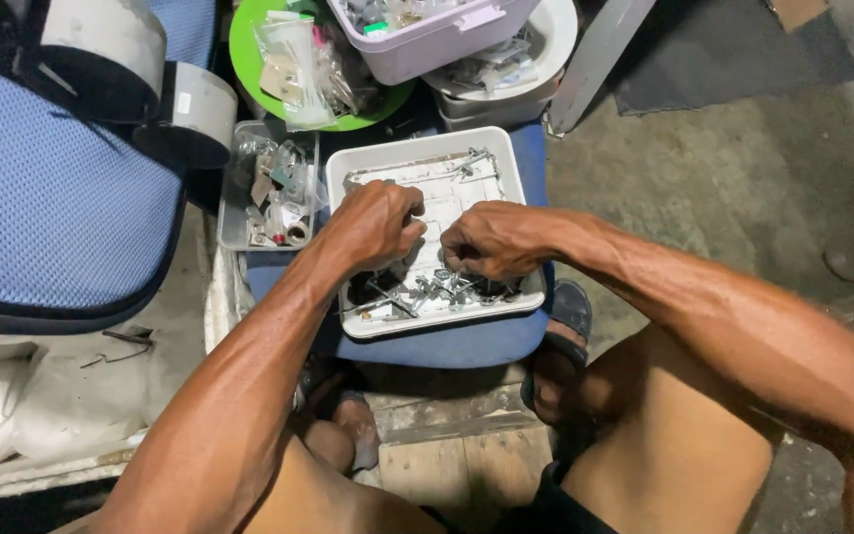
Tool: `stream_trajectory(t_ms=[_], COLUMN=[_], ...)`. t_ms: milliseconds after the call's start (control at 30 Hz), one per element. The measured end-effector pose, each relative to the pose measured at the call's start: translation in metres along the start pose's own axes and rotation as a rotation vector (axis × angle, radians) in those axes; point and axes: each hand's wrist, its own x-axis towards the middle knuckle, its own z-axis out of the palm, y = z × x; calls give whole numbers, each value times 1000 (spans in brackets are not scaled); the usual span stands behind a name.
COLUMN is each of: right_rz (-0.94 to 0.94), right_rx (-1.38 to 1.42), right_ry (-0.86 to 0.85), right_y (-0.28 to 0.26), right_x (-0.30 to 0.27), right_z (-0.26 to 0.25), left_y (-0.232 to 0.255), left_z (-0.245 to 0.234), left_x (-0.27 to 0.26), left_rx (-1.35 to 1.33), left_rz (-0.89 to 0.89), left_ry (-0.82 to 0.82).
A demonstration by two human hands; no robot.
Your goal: Manually assembling small metal hardware components from a plastic tray
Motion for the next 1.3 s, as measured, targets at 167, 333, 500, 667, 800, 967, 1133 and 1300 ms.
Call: stream_trajectory(t_ms=[167, 333, 500, 667, 800, 967, 1133, 1300], right_rz=[1, 131, 37, 18, -14, -110, -125, -133], right_rx=[-45, -105, -96, 209, 561, 849, 738, 650], right_ry=[-6, -86, -12, 95, 181, 348, 534, 620], right_y=[12, -28, -13, -18, -46, -20, -16, -18], right_x=[0, -9, -7, -22, -42, -43, -41, -36], right_z=[3, -13, -7, -27, -50, -39, -40, -36], left_y=[10, 7, 6, 17, 54, 39, 30, 26], left_z=[-6, -9, -11, -16, -51, -31, -28, -16], left_x=[-5, -10, -11, -12, -35, -21, -14, -3], left_rx=[-10, -10, 13, -263, -586, -619, -598, -492], left_rz=[-4, -13, -7, -19, 1, 53, 62, 124], left_ry=[-16, -22, -40, -17, -41, -56, 83, 160])
